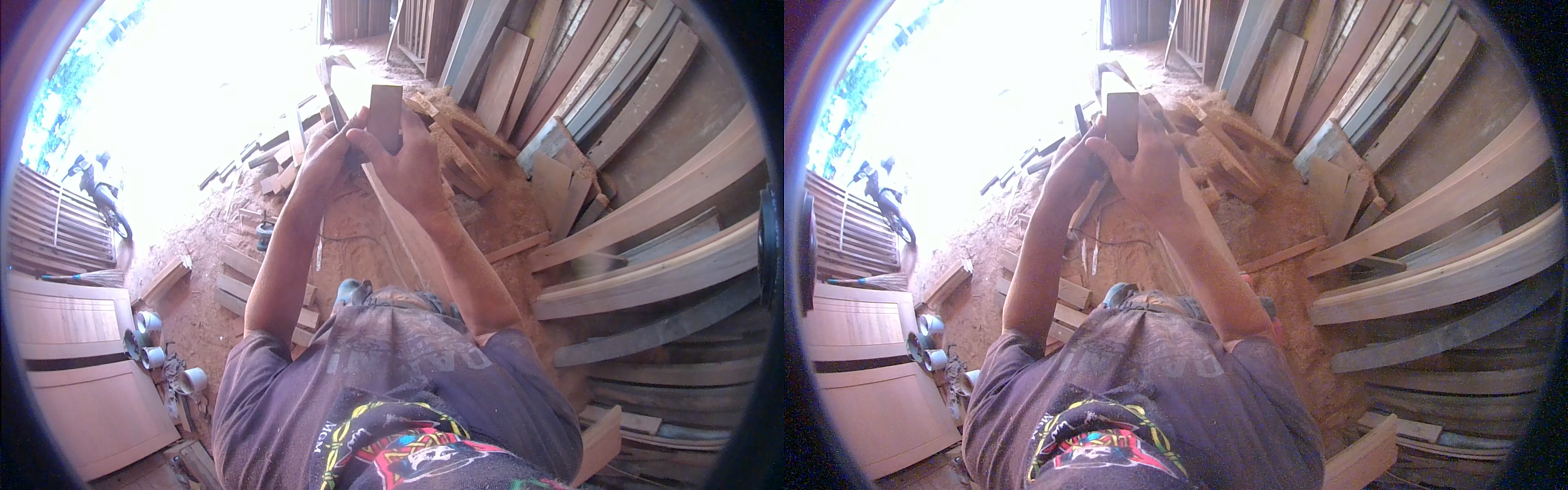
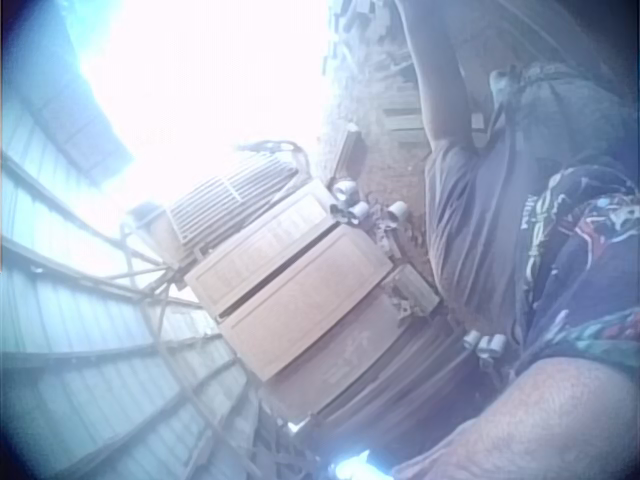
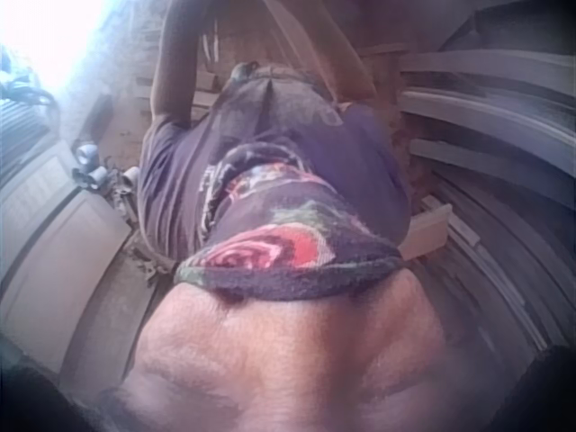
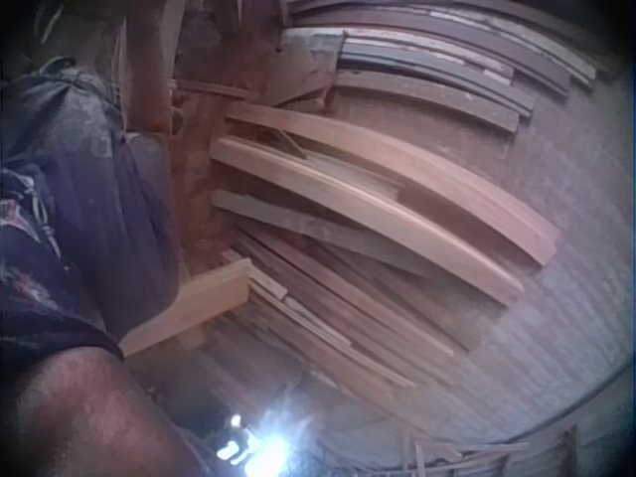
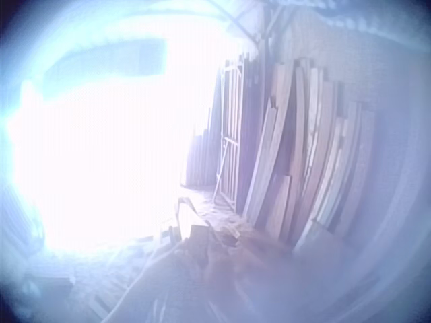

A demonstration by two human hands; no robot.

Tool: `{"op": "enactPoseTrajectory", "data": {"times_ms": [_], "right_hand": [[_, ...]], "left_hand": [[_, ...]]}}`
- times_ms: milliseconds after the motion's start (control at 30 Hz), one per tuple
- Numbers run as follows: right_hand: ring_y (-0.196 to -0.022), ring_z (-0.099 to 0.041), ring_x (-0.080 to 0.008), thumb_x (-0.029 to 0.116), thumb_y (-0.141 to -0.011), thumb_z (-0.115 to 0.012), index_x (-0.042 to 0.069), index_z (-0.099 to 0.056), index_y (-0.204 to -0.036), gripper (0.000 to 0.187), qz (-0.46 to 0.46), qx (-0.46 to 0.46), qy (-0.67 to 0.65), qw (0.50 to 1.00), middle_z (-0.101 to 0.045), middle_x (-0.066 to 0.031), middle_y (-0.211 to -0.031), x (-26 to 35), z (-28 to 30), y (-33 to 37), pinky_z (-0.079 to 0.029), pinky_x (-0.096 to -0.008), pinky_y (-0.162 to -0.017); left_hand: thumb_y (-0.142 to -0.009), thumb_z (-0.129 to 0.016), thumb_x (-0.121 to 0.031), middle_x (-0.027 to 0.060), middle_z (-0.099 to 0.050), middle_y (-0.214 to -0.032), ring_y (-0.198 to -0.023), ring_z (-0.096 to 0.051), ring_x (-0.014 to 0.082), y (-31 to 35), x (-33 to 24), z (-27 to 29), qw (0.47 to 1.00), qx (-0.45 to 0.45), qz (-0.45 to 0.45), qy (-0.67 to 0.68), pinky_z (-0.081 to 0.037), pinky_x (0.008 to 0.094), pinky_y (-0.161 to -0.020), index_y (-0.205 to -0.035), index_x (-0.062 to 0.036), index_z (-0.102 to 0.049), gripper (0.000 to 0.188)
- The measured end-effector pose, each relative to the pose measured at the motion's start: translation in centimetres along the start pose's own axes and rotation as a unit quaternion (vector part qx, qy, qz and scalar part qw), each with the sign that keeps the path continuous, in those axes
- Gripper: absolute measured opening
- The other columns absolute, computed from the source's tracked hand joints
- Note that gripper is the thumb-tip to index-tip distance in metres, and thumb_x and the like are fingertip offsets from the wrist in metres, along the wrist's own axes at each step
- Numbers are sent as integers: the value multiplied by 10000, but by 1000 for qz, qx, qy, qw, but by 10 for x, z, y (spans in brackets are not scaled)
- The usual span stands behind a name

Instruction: The person uses a handheld electric sander to smooth the surface of a wooden plank. They repeatedly sand the plank, pause to inspect the surface, and then continue sanding.

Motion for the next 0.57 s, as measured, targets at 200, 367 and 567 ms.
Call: {"op": "enactPoseTrajectory", "data": {"times_ms": [200, 367, 567], "right_hand": [[-972, -783, -339, 508, -926, -818, -39, -688, -1241, 644, -74, 53, 86, 992, -761, -230, -1040, -6, 3, 15, -613, -440, -845], [-897, -784, -418, 511, -872, -845, -80, -702, -1195, 689, -190, 236, 238, 923, -765, -287, -920, -90, 5, 148, -613, -516, -802], [-926, -766, -486, 480, -865, -842, 49, -651, -1423, 731, -315, 272, 286, 863, -757, -326, -983, -178, 13, 295, -591, -568, -887]], "left_hand": [[-1049, -732, -360, 66, -725, -1077, -926, -709, 118, 15, 33, 12, 999, 25, 11, -42, -587, 279, -798, -1283, 2, -659, 437], [-947, -847, -288, 37, -740, -917, -755, -688, 109, 72, 170, 53, 963, 68, 133, -225, -558, 298, -632, -1079, -24, -719, 322], [-927, -876, -326, 74, -765, -1075, -957, -740, 180, 168, 322, 126, 923, -3, 356, -147, -619, 358, -832, -1154, -23, -699, 418]]}}
Point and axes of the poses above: each hand's wrist, its own y-axis away from the middle knuckle, its own z-axis out of the back of the hand, x = y × z, the point moved 10 cm from there along -y, towards the middle knuckle
